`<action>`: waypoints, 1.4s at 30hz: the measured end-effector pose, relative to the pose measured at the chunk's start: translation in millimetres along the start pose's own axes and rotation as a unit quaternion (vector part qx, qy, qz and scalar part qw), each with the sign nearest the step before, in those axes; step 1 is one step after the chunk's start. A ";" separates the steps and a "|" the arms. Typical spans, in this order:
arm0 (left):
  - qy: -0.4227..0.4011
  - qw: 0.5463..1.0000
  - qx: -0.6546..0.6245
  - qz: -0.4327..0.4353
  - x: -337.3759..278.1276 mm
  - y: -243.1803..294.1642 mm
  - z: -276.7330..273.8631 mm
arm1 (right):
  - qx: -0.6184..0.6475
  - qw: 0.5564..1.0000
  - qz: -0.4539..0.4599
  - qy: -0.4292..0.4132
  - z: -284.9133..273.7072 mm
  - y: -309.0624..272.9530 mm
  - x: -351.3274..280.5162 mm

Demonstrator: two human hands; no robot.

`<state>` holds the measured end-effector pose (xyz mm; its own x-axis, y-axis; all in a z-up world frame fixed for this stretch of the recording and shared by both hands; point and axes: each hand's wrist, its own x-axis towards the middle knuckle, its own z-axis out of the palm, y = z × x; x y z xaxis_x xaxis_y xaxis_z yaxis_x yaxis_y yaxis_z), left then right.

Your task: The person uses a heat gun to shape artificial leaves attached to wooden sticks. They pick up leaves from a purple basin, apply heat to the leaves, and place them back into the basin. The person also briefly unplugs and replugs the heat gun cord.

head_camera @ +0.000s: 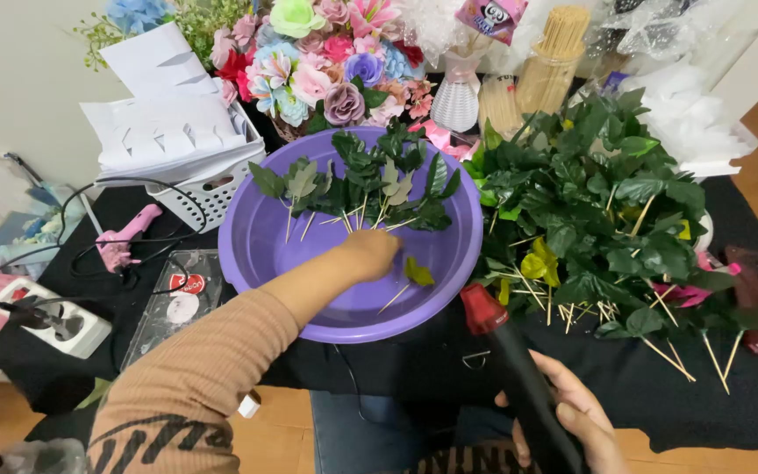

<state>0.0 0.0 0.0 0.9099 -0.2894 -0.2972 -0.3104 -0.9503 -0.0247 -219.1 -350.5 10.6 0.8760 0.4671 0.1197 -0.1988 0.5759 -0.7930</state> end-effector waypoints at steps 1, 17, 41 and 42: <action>0.004 1.000 0.001 0.001 5.4 -1.7 -3.9 | -0.003 1.000 -0.003 -0.001 -2.6 0.8 -0.2; -0.060 0.996 -0.062 0.010 -20.9 39.1 -6.1 | 0.000 1.000 -0.005 0.030 -8.8 9.4 9.7; 0.313 0.809 -0.483 -0.118 26.3 15.0 -90.2 | 0.028 0.999 0.033 -0.010 -40.6 18.4 12.0; 0.301 0.823 -0.464 -0.131 27.1 19.3 -92.0 | 0.024 0.999 0.040 -0.001 -42.0 18.3 11.4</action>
<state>44.0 -36.7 79.2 0.9704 0.1999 0.1359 0.0071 -0.5858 0.8105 -194.2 -362.8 -27.7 0.8555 0.5144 0.0588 -0.2887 0.5682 -0.7706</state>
